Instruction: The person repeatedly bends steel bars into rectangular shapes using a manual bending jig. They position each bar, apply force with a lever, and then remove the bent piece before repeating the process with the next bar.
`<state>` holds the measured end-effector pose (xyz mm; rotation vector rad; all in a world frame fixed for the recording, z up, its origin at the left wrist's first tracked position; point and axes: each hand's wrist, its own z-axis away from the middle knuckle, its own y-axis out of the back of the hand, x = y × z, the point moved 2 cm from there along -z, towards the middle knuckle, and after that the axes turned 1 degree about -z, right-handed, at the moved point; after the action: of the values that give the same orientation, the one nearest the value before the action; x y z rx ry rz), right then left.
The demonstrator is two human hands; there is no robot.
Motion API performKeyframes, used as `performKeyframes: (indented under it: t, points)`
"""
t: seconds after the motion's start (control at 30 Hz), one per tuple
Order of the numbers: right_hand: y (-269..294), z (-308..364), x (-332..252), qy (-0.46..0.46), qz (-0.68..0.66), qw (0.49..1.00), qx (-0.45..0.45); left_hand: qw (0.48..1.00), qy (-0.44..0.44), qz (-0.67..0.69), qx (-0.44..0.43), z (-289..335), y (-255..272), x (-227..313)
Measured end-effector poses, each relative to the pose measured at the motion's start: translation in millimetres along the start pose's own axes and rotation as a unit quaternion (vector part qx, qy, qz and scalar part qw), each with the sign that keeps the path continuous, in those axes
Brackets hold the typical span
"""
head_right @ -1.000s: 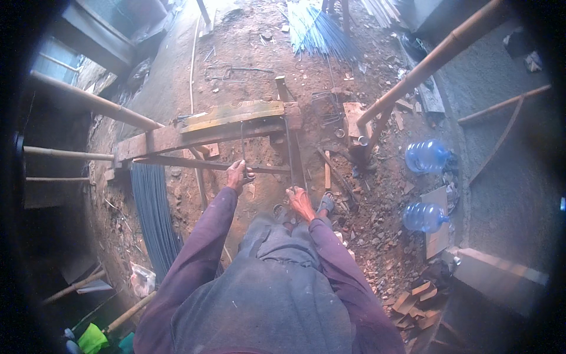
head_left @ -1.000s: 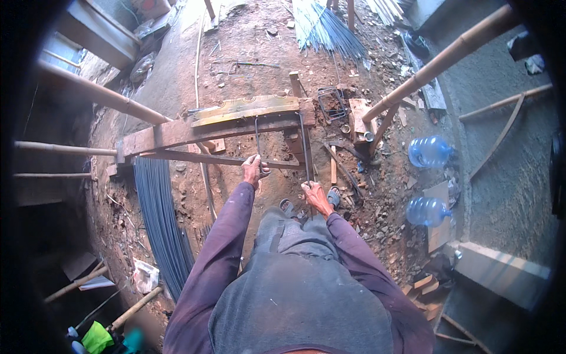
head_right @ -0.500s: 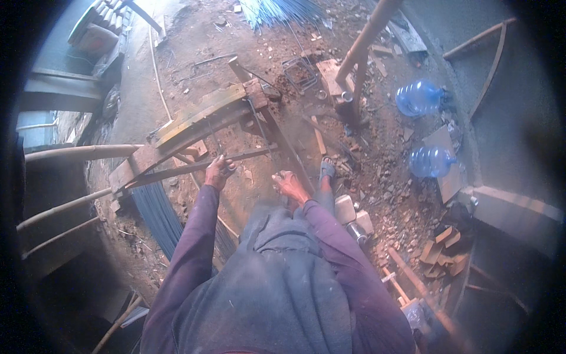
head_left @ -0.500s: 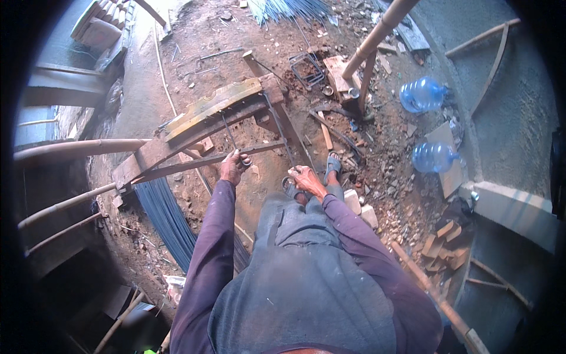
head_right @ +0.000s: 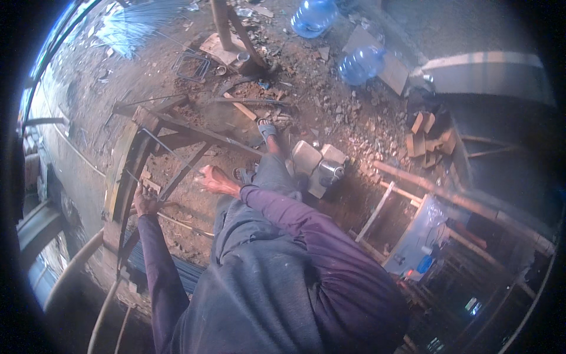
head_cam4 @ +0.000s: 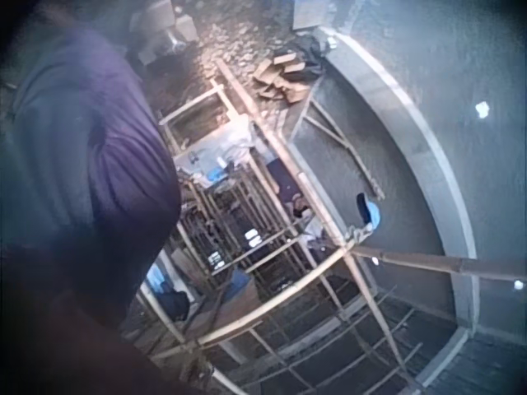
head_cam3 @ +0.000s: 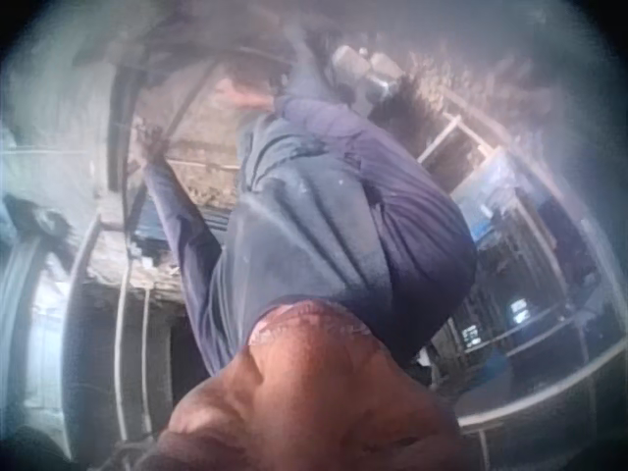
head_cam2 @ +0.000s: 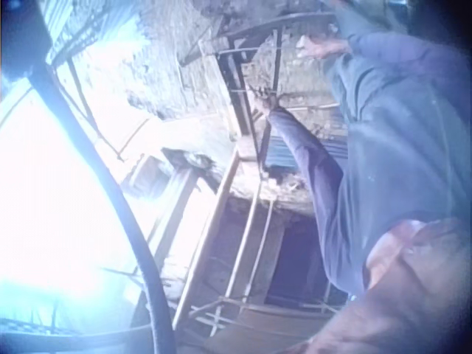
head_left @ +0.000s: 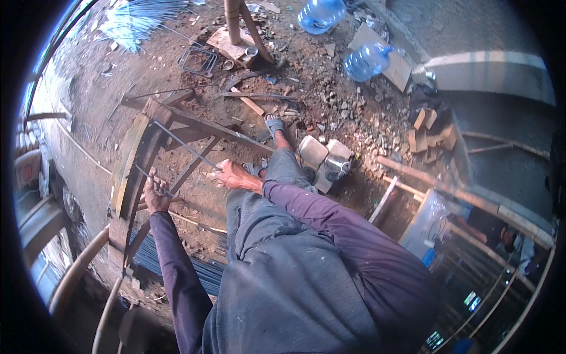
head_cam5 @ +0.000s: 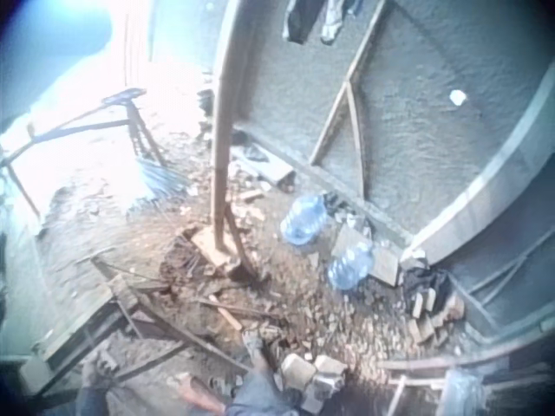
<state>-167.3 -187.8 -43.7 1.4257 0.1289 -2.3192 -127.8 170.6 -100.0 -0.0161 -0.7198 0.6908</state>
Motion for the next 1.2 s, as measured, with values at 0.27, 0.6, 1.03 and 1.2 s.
performKeyframes:
  t: [0.27, 0.6, 1.03, 1.2]
  points:
    - [-7.5, -13.4, 18.2, -0.012, 0.044, 0.997, 0.059, 0.989, 0.042, -0.138, 0.041, -5.9, 6.7, -1.1]
    - [-9.9, -23.8, 31.1, -0.073, -0.043, 0.995, -0.043, 0.994, -0.080, -0.066, 0.027, -9.8, 10.4, -3.6]
    - [-18.5, -18.0, -11.0, 0.025, 0.019, 0.994, 0.104, 0.982, -0.136, 0.061, 0.115, -6.1, -39.9, 17.0]
    - [-18.4, -10.8, -27.4, 0.035, 0.033, 0.997, 0.064, 0.973, -0.181, 0.045, 0.137, -19.3, -31.8, 12.5]
